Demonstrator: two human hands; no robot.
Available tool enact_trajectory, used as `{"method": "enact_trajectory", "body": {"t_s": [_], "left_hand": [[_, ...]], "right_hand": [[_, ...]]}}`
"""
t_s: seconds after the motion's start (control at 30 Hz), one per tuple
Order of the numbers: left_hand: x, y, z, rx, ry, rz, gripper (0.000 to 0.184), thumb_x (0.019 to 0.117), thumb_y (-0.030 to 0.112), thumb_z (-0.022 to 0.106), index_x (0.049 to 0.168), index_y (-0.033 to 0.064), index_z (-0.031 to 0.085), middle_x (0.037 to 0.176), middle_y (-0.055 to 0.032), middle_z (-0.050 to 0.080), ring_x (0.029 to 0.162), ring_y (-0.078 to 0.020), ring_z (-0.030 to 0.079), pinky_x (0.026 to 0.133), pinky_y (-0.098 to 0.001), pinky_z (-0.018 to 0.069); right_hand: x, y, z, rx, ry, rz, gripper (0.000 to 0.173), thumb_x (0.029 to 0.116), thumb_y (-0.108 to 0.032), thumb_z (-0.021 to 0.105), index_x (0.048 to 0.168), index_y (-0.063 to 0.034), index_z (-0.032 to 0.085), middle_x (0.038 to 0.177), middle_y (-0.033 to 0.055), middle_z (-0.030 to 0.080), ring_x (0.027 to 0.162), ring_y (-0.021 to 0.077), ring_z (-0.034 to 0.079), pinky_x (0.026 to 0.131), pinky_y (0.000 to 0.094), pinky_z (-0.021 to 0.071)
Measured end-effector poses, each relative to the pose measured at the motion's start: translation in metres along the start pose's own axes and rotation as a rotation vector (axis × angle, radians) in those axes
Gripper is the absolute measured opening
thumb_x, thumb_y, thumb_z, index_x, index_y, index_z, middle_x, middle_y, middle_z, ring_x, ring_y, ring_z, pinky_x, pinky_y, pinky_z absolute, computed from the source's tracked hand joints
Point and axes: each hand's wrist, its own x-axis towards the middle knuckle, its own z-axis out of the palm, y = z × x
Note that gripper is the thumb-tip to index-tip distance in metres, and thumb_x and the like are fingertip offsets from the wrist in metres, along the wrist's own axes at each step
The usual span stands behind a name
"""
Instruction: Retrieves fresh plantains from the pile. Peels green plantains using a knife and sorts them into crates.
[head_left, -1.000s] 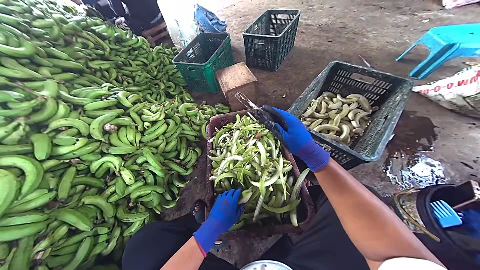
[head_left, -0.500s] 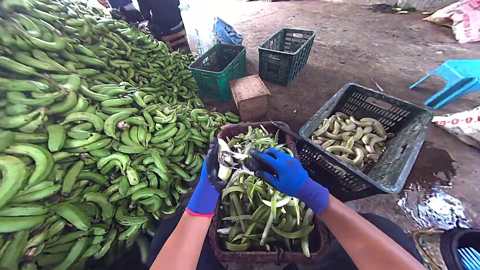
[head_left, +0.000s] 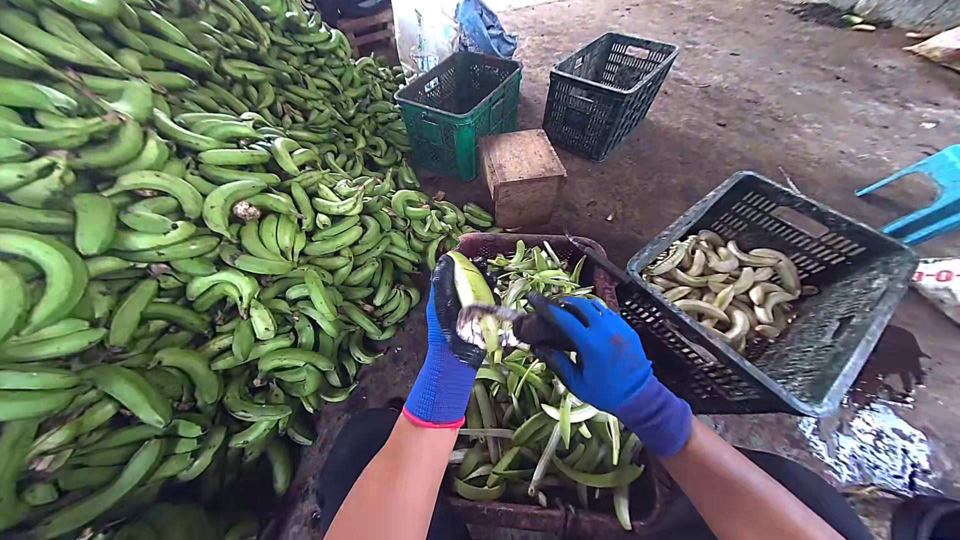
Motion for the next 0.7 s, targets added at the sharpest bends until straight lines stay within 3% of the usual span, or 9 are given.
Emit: {"method": "enact_trajectory", "body": {"t_s": [0.17,0.27,0.3,0.37,0.43,0.5,0.57,0.63,0.7], "left_hand": [[-0.013,-0.005,0.005,0.156,-0.024,0.038,0.037,0.1094,0.039,0.033,0.113,0.0151,0.061,0.084,-0.0015,0.067,0.070,-0.0085,0.067,0.059,-0.0240,0.0576],[-0.018,-0.003,0.007,0.506,0.039,0.061,0.037,0.1116,0.033,0.030,0.122,0.0121,0.058,0.087,-0.0002,0.065,0.073,-0.0048,0.064,0.064,-0.0214,0.0554],[-0.022,-0.002,0.009,0.683,0.034,0.088,0.035,0.1115,0.026,0.030,0.128,0.0083,0.055,0.091,-0.0013,0.064,0.076,-0.0034,0.062,0.068,-0.0209,0.0543],[-0.028,0.000,0.012,0.964,-0.071,0.077,0.043,0.1100,0.019,0.031,0.147,0.0025,0.045,0.120,-0.0115,0.063,0.101,-0.0085,0.061,0.091,-0.0274,0.0509],[-0.031,0.000,0.013,1.091,-0.187,-0.001,0.046,0.1101,0.020,0.032,0.152,0.0045,0.042,0.135,-0.0162,0.060,0.116,-0.0144,0.060,0.102,-0.0338,0.0467],[-0.032,-0.002,0.011,1.138,-0.254,-0.075,0.045,0.1096,0.020,0.034,0.150,0.0039,0.044,0.128,-0.0173,0.062,0.106,-0.0158,0.062,0.095,-0.0348,0.0500],[-0.035,-0.002,0.010,1.118,-0.261,-0.158,0.044,0.1092,0.023,0.036,0.148,0.0039,0.047,0.125,-0.0149,0.063,0.101,-0.0132,0.063,0.091,-0.0320,0.0518],[-0.031,-0.003,0.005,1.018,-0.171,-0.205,0.045,0.1093,0.027,0.039,0.147,0.0036,0.047,0.116,-0.0131,0.064,0.090,-0.0132,0.064,0.082,-0.0316,0.0546],[-0.021,-0.002,-0.006,0.857,-0.045,-0.205,0.039,0.1098,0.028,0.040,0.140,0.0045,0.051,0.094,-0.0088,0.064,0.071,-0.0131,0.063,0.065,-0.0293,0.0558]], "right_hand": [[0.006,0.006,-0.007,0.048,-0.085,0.109,0.049,0.0959,-0.037,0.053,0.137,-0.0149,0.066,0.111,0.0165,0.071,0.095,0.0357,0.071,0.075,0.0541,0.0576],[0.008,0.015,-0.006,0.002,-0.060,0.098,0.049,0.0948,-0.038,0.056,0.139,-0.0184,0.066,0.113,0.0179,0.070,0.098,0.0387,0.070,0.077,0.0578,0.0559],[0.011,0.016,-0.009,0.016,-0.081,0.147,0.049,0.0961,-0.035,0.056,0.141,-0.0177,0.063,0.117,0.0194,0.069,0.101,0.0404,0.069,0.078,0.0604,0.0555],[0.021,0.019,-0.018,0.126,-0.188,0.329,0.046,0.1041,-0.029,0.050,0.148,-0.0162,0.056,0.121,0.0190,0.068,0.103,0.0383,0.069,0.083,0.0619,0.0548],[0.030,0.028,-0.026,0.294,-0.332,0.552,0.041,0.1099,-0.033,0.043,0.145,-0.0180,0.058,0.109,0.0119,0.072,0.085,0.0241,0.068,0.076,0.0491,0.0552],[0.037,0.034,-0.025,0.333,-0.468,0.719,0.038,0.1121,-0.029,0.039,0.140,-0.0126,0.060,0.095,0.0154,0.068,0.074,0.0248,0.063,0.072,0.0455,0.0526],[0.039,0.038,-0.017,0.308,-0.529,0.796,0.041,0.1128,-0.027,0.036,0.145,-0.0107,0.056,0.109,0.0255,0.068,0.092,0.0378,0.066,0.087,0.0573,0.0500],[0.031,0.038,-0.012,0.339,-0.452,0.726,0.042,0.1118,-0.034,0.039,0.146,-0.0153,0.056,0.111,0.0201,0.069,0.090,0.0330,0.067,0.085,0.0551,0.0513],[0.019,0.034,-0.012,0.352,-0.390,0.548,0.044,0.1075,-0.036,0.049,0.148,-0.0196,0.056,0.122,0.0142,0.070,0.103,0.0290,0.069,0.093,0.0553,0.0526]]}}
